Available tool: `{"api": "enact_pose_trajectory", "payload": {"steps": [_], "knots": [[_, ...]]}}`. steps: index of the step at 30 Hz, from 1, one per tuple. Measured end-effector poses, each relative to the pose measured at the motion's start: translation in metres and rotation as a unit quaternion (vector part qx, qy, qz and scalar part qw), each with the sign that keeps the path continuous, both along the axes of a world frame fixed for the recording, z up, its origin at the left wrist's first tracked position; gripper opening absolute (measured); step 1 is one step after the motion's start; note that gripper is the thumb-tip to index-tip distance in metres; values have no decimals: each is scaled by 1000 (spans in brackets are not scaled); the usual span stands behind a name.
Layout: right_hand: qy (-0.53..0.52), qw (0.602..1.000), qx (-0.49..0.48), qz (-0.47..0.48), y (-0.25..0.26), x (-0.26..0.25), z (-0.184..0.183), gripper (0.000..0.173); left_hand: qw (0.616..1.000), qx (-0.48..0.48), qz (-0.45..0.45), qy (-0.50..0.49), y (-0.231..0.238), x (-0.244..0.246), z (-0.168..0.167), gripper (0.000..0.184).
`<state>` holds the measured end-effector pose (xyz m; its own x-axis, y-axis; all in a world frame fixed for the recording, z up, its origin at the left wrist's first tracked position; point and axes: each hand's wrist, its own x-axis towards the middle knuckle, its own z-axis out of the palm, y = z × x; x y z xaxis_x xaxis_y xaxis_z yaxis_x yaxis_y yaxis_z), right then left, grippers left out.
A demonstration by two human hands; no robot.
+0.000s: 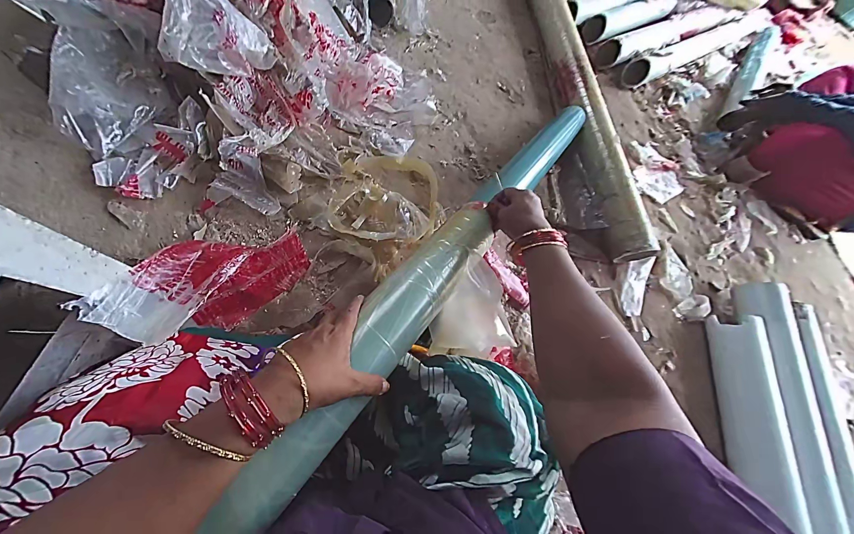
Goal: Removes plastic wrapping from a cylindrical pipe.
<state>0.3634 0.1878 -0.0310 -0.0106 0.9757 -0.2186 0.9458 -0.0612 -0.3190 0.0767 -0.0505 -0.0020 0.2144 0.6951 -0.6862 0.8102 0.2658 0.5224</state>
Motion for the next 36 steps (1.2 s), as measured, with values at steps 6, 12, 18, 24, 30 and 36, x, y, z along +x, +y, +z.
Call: {"api": "enact_pose_trajectory", "payload": {"steps": [6,12,18,24,30,36], "knots": [[30,995,49,-82,-25,-5,7,44,1000,2,6,-12,0,-1,-2,122],[-49,997,26,-51,-43,11,22,40,1000,19,7,-12,-1,-1,-5,123],[-167,985,7,-33,-31,-16,38,27,1000,15,10,-15,-1,-1,-5,123],[-168,982,-29,-80,-30,-46,45,32,1000,9,7,-7,0,-1,-4,123],[4,987,-28,-158,-36,-11,17,33,1000,10,-5,-1,0,0,-3,123],[31,990,-14,-135,-67,10,25,24,1000,13,-5,-3,0,0,-1,122]]}}
